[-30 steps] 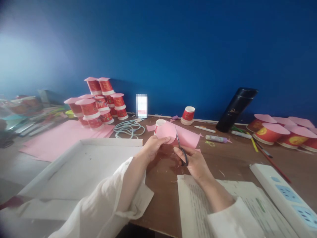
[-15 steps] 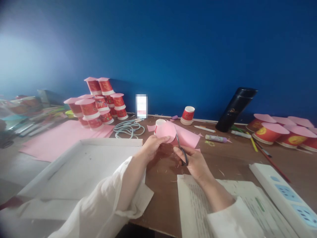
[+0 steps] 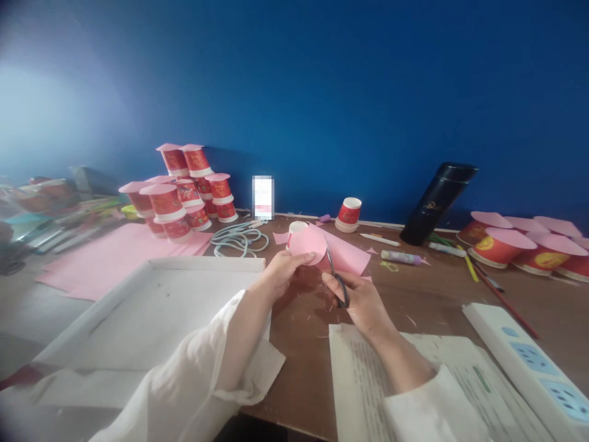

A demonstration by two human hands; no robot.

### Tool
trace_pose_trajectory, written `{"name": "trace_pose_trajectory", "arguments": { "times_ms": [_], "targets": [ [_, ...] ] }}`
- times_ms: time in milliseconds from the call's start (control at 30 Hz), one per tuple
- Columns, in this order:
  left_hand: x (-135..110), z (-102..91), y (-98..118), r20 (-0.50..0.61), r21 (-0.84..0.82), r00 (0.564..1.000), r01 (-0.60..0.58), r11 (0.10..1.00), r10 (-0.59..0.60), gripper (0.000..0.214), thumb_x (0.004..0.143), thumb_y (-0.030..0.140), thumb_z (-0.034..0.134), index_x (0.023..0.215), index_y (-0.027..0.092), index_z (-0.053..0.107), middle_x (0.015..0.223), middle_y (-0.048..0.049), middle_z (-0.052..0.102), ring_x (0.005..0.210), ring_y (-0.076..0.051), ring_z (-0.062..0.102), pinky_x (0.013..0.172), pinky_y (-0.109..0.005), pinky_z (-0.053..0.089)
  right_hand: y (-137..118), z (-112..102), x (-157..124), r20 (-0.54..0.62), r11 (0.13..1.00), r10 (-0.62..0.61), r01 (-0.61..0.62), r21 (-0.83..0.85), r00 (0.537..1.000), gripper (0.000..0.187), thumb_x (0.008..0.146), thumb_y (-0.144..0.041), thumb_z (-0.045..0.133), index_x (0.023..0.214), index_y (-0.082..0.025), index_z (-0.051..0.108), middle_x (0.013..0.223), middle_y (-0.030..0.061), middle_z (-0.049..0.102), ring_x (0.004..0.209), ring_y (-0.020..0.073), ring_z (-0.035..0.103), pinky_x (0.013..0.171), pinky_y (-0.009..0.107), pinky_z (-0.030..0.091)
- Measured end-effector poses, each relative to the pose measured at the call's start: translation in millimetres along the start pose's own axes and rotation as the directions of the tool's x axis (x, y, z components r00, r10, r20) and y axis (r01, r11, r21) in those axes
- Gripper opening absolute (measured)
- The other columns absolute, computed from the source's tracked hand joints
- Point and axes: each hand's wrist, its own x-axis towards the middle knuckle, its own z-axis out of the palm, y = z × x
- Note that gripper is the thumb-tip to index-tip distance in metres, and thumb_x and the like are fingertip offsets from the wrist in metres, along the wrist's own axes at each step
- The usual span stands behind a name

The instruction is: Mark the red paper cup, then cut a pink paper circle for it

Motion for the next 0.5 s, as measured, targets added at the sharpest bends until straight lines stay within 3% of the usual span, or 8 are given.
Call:
{"name": "trace_pose_trajectory", "arguments": {
  "times_ms": [500],
  "targets": [
    [-0.1,0.3,2.1,-0.003,0.028,1.0,-0.019,0.999,0.019,0.012,0.07,0.02,0.081,0.072,0.014,0.071,0.057,-0.0024,0.063,0.056,-0.013,0.06,0.066,-0.026,0.051,3.7,-2.0,0.6,0.029,1.0,-0.001,0.001,-0.02,1.0,0.044,0.082,-0.064,0.069,0.071,-0.021,0.067,0.064,-0.0016,0.059,0.061,0.0133,0.052,0.06,0.027,0.038]
  ]
}}
